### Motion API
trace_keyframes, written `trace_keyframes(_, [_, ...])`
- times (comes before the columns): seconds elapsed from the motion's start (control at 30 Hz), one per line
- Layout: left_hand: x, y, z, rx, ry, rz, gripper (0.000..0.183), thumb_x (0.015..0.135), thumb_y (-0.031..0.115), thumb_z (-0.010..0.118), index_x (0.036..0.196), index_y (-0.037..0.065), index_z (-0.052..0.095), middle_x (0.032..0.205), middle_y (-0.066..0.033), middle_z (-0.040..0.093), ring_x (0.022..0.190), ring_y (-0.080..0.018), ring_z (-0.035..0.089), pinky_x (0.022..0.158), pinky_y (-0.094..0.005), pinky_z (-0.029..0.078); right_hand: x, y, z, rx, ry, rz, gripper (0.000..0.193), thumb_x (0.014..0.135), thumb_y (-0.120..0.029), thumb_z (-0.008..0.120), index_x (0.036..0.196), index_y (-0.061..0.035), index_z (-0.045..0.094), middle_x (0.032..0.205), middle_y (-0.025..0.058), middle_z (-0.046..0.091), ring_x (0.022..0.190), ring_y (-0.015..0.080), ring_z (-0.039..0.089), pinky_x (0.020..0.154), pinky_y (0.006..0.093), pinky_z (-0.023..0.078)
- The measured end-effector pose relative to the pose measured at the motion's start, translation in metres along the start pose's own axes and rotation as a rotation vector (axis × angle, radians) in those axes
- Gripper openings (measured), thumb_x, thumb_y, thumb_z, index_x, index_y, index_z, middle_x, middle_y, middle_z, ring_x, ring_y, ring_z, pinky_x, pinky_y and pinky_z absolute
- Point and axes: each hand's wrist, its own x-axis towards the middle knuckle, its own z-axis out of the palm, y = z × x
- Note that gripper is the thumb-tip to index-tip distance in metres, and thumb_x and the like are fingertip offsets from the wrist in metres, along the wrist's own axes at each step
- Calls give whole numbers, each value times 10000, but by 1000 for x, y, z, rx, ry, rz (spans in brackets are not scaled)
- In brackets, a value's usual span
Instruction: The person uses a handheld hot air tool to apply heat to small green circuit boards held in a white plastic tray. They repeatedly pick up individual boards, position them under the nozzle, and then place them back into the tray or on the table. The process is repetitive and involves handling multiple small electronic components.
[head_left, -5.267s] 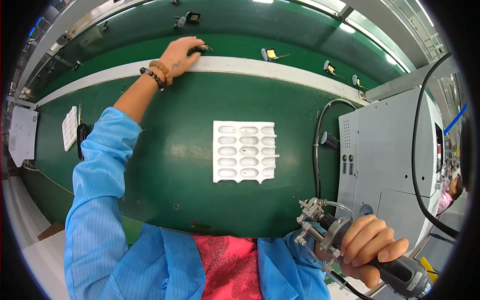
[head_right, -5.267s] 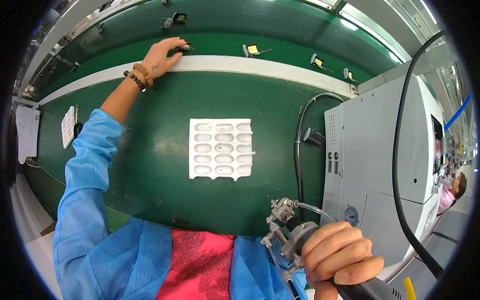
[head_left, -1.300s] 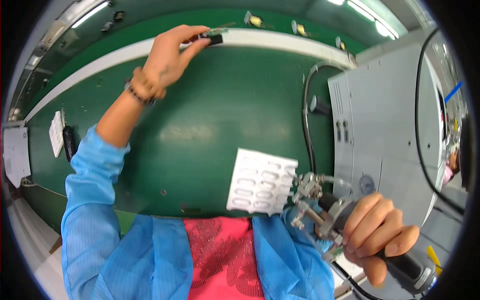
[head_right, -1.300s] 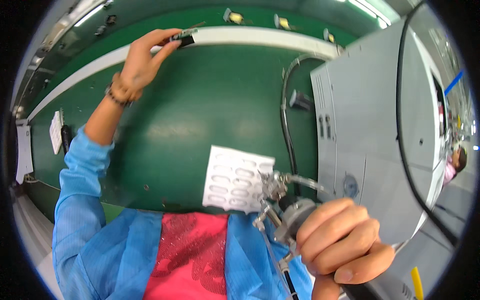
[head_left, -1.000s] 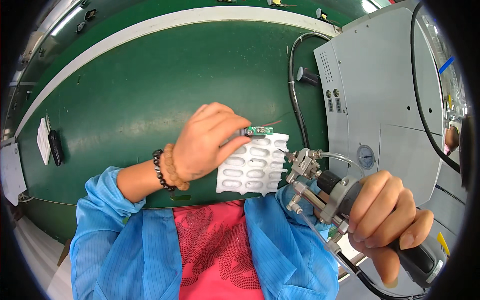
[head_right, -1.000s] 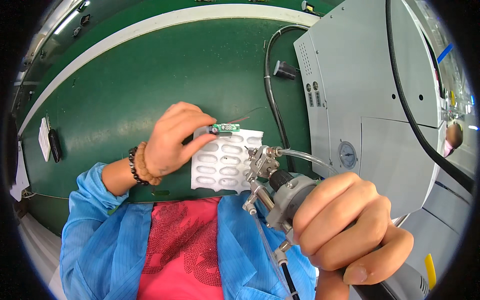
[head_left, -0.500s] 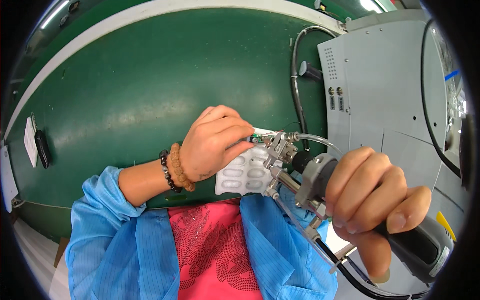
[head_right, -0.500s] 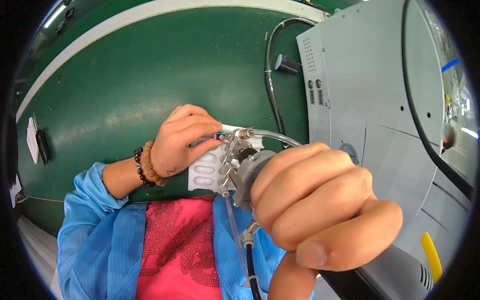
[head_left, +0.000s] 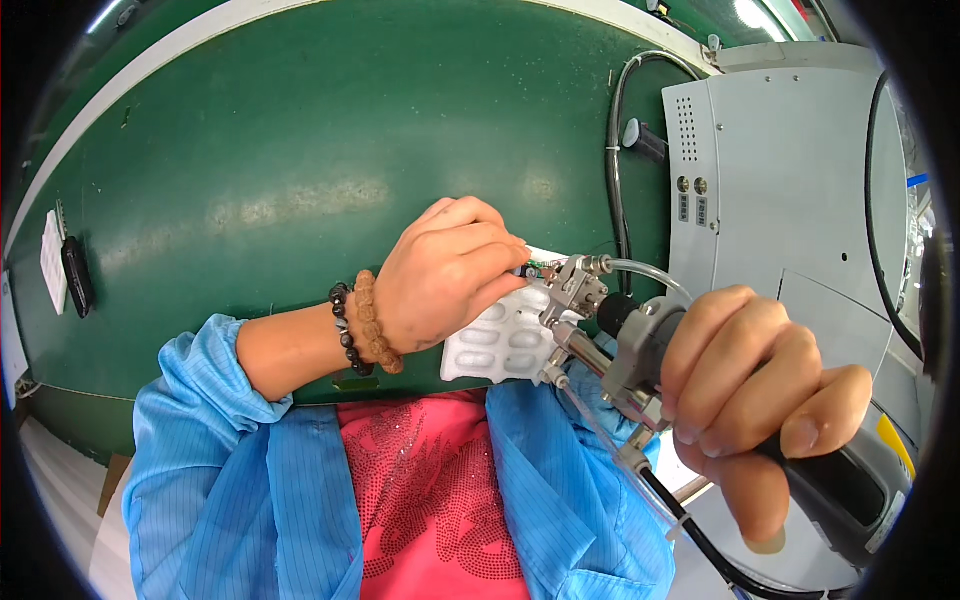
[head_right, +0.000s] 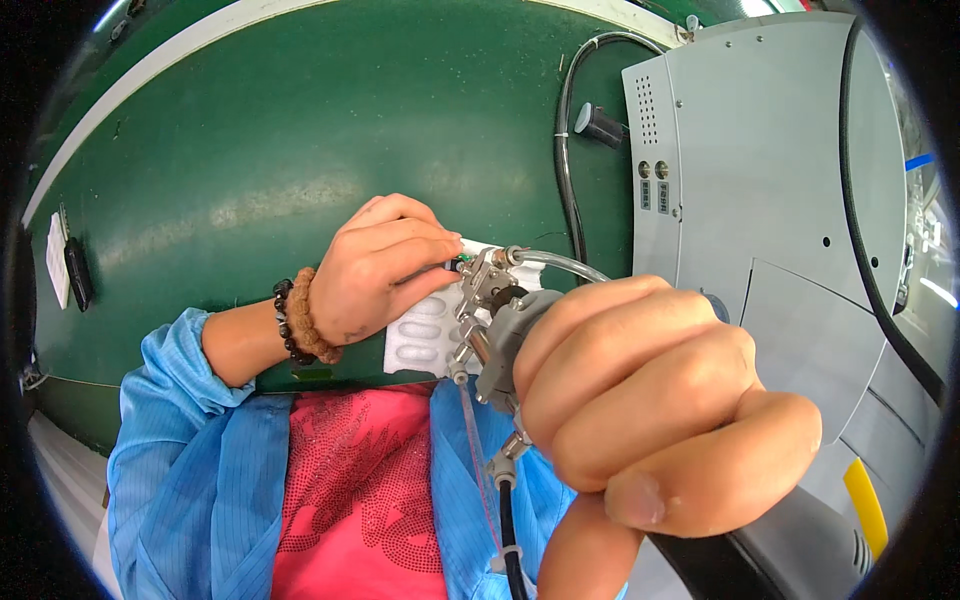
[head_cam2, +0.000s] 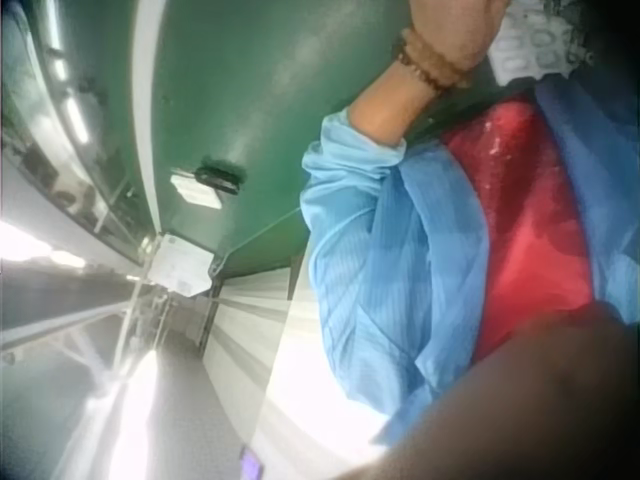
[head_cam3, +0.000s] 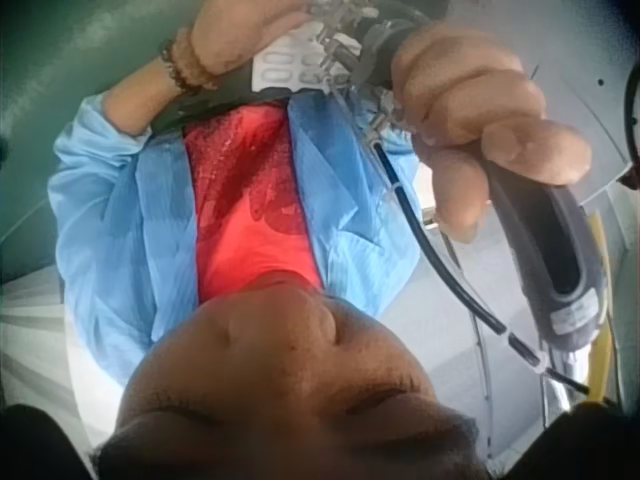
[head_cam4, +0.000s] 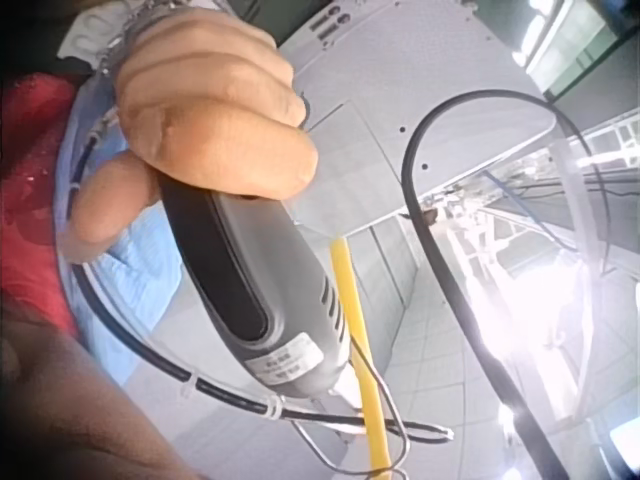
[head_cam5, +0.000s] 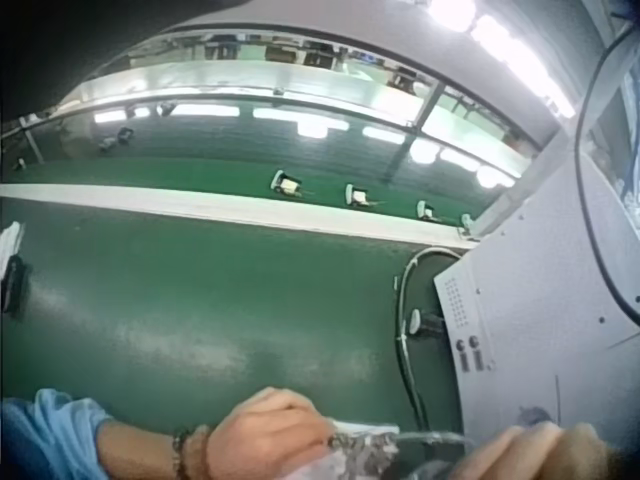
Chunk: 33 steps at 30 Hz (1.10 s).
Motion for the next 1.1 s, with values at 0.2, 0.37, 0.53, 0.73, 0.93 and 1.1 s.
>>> trace_keyframes(0.2, [2,3,-3,-32,-27,-14,303,674,97,824,945,23,709,932,-86,712,910,-271,644,802,-385,508,9,4,10,-26,45,33,414,884,-377,749,999,-140,429,700,-31,564,538,73,573,480,210,465])
trace_keyframes(0.37, [4,6,-4,-23,-60,-6,297,688,95,820,953,24,705,933,-84,705,913,-269,641,804,-384,509,9,-3,10,-21,107,10,414,872,-366,767,1022,-120,470,692,-33,567,527,71,565,471,212,460])
trace_keyframes(0.53, [-8,0,-2,73,-12,-20,283,710,100,815,961,34,702,941,-79,697,917,-269,637,808,-387,507,-13,-40,-8,215,247,-198,370,821,-314,820,922,-59,572,576,-19,563,476,73,559,449,180,479])
trace_keyframes(0.73, [5,11,-10,8,12,4,274,731,126,822,971,56,708,988,-71,690,963,-277,619,834,-389,510,-24,-66,-10,81,259,-211,401,823,-294,821,946,-59,519,570,-16,563,428,69,539,438,182,488])
trace_keyframes(0.93, [30,11,-64,-164,-129,-168,237,767,170,835,949,45,747,908,-110,723,863,-269,654,776,-375,525,-18,-72,-12,61,96,-135,515,908,-473,688,1131,-52,492,683,18,508,513,129,500,455,247,441])
trace_keyframes(1.1, [102,-50,-130,-182,-46,-446,254,837,211,776,988,12,728,914,-67,739,877,-137,672,786,-287,519,-25,-56,-9,15,271,-207,410,855,-311,794,942,-71,473,562,-9,549,427,75,541,416,192,492])
